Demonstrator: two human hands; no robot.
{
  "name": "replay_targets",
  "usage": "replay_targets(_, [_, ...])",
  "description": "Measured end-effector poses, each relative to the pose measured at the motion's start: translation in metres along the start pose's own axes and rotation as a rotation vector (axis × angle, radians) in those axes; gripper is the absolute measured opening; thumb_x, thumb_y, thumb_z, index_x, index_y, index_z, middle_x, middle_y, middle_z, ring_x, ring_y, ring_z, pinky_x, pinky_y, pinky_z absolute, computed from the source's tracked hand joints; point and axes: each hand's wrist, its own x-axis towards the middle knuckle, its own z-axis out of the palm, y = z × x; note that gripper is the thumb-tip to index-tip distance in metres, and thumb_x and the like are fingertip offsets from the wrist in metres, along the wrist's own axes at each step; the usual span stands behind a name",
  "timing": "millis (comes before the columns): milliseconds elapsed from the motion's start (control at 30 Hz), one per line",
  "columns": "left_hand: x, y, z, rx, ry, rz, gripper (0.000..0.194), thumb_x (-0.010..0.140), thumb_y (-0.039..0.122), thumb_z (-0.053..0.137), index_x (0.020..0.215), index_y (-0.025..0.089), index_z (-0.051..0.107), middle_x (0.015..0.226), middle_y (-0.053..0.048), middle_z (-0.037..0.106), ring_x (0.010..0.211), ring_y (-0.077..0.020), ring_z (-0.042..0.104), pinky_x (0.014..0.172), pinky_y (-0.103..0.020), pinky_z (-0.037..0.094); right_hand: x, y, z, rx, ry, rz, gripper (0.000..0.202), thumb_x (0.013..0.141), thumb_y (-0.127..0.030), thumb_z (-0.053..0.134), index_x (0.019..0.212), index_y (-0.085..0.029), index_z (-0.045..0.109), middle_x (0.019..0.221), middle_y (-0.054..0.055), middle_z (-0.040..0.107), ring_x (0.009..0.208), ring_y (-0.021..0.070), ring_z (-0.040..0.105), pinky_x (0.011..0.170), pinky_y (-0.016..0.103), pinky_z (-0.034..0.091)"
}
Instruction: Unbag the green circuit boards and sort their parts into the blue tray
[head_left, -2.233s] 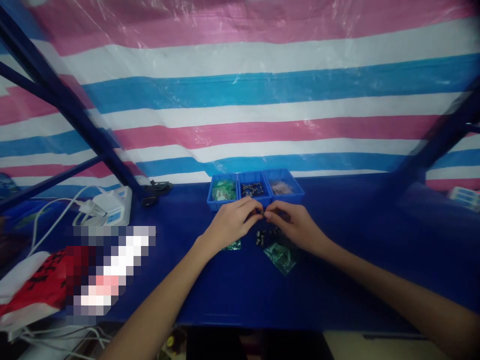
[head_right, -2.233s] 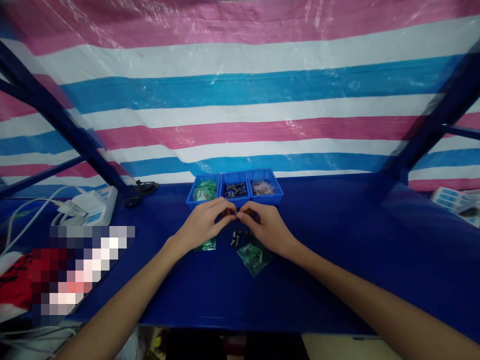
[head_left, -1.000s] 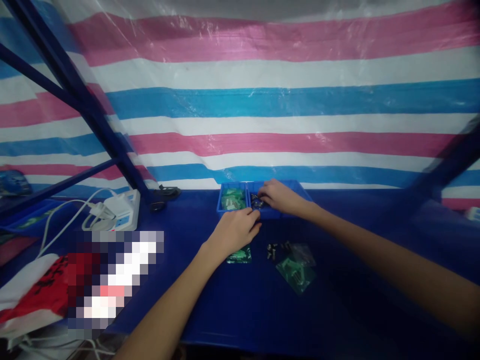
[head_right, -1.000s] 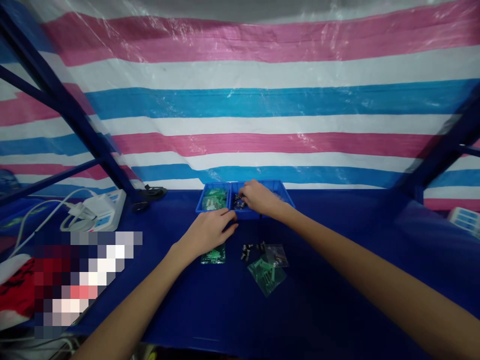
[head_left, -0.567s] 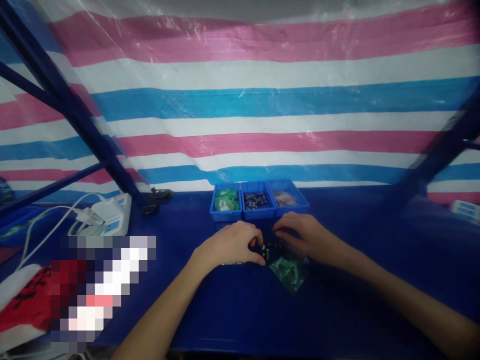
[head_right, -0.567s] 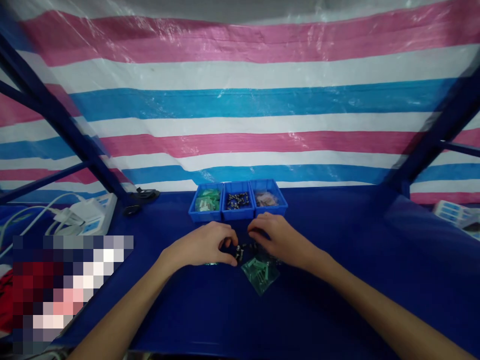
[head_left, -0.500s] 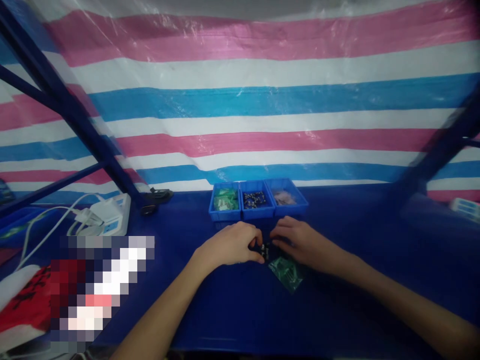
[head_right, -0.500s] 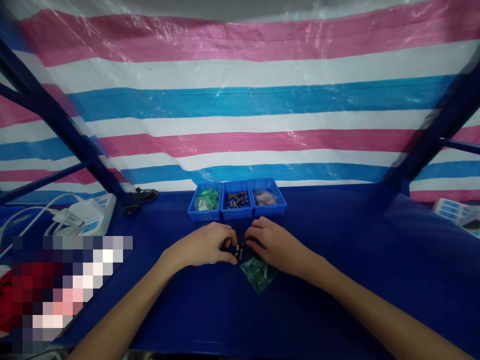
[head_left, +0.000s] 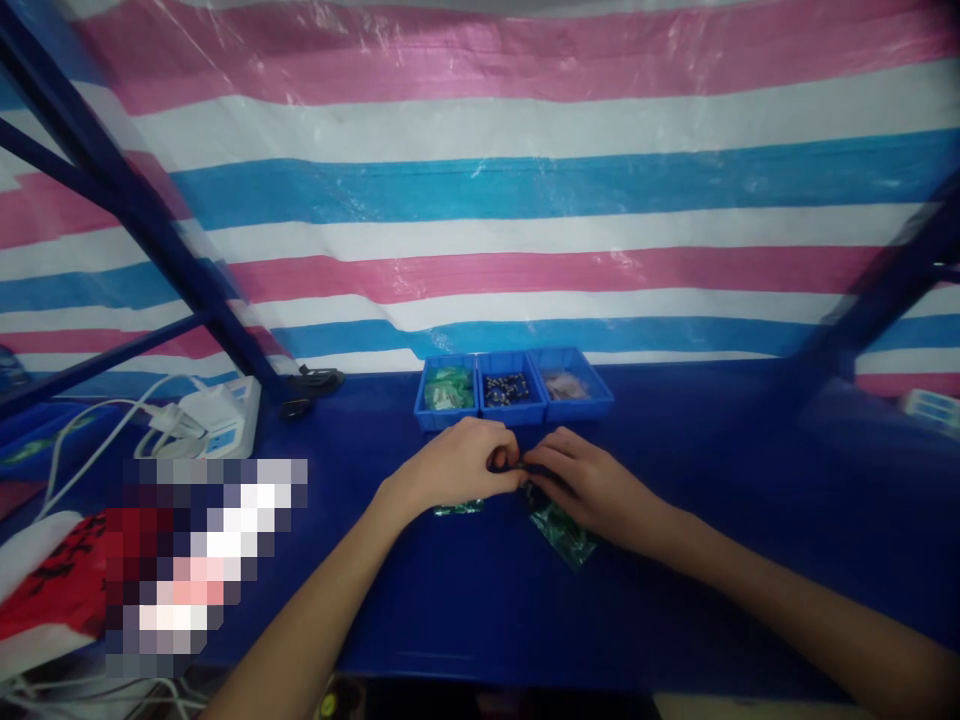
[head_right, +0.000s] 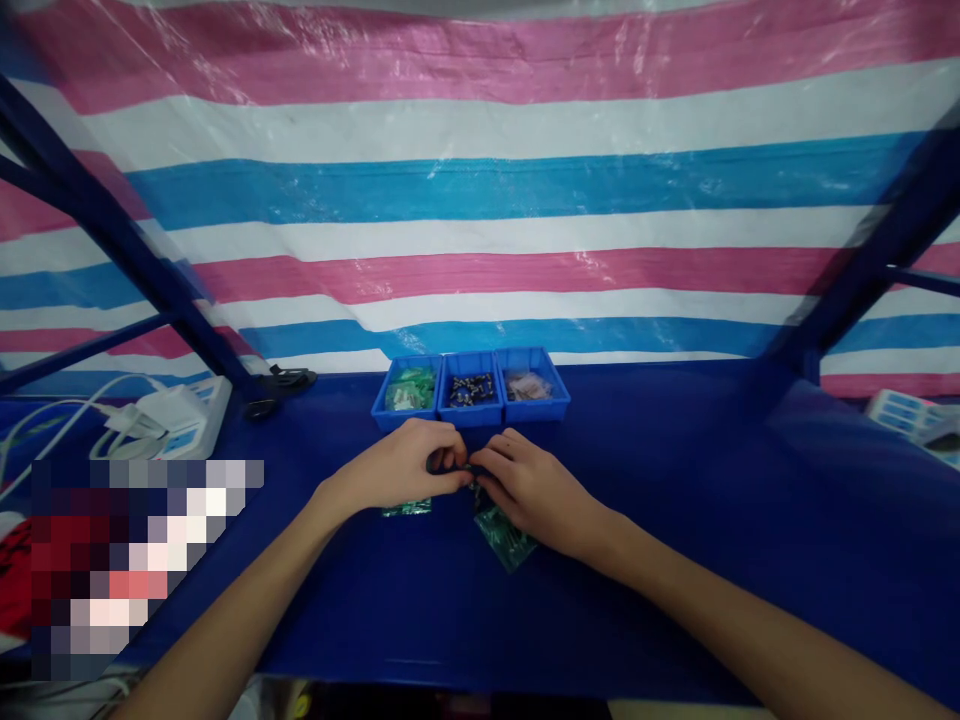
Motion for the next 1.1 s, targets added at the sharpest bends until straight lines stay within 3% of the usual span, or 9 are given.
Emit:
replay_targets(367, [0.003, 0.002, 0.001, -0.172, 0.038, 0.009, 0.026, 0.092, 0.043, 0.064, 0.085, 0.018, 0.069, 0.074, 0.001, 0.064, 0.068, -0.0121, 0.058, 0.06, -0.025, 0.04, -0.002, -0.005, -0.004, 0.064, 0.201, -0.013, 0.012, 0.098, -0.021, 0.052, 0.105, -0.02, 0.062, 0.091, 0.008, 0.065, 0.083, 0.0197, 0.061, 0.069, 0.032, 0.051])
replay_targets(567, [0.003, -0.003, 0.003, -0.252, 0.017, 0.005, 0.022, 0.086, 0.039, 0.072, 0.088, 0.018, 0.068, 0.074, 0.001, 0.062, 0.068, -0.0123, 0.059, 0.06, -0.024, 0.043, -0.001, -0.008, -0.006, 0.054, 0.195, 0.06, 0.013, 0.098, -0.022, 0.051, 0.103, -0.021, 0.063, 0.09, 0.008, 0.067, 0.08, 0.0196, 0.063, 0.065, 0.031, 0.049])
replay_targets(767, [0.004, -0.006, 0.006, -0.22, 0.076, 0.047, 0.008, 0.089, 0.026, 0.068, 0.088, 0.018, 0.068, 0.078, 0.001, 0.064, 0.071, -0.0121, 0.059, 0.065, -0.025, 0.045, 0.0, -0.008, -0.006, 0.094, 0.197, 0.129, 0.015, 0.098, -0.026, 0.051, 0.101, -0.02, 0.065, 0.087, 0.007, 0.068, 0.071, 0.0178, 0.061, 0.061, 0.03, 0.047])
replay_targets(933, [0.005, -0.005, 0.007, -0.223, 0.103, 0.064, 0.01, 0.09, 0.028, 0.066, 0.089, 0.018, 0.068, 0.078, 0.001, 0.064, 0.07, -0.011, 0.059, 0.065, -0.024, 0.044, 0.002, -0.006, -0.009, 0.143, 0.182, 0.172, 0.017, 0.099, -0.025, 0.05, 0.1, -0.02, 0.066, 0.087, 0.005, 0.07, 0.075, 0.0179, 0.063, 0.065, 0.029, 0.046])
replay_targets(1100, [0.005, -0.001, 0.006, -0.212, 0.102, 0.045, 0.013, 0.091, 0.032, 0.064, 0.091, 0.019, 0.067, 0.078, 0.002, 0.064, 0.07, -0.0105, 0.059, 0.064, -0.024, 0.044, 0.004, -0.001, -0.01, 0.299, 0.077, 0.247, 0.012, 0.096, -0.022, 0.055, 0.099, -0.022, 0.067, 0.085, 0.001, 0.07, 0.069, 0.0142, 0.062, 0.062, 0.026, 0.043])
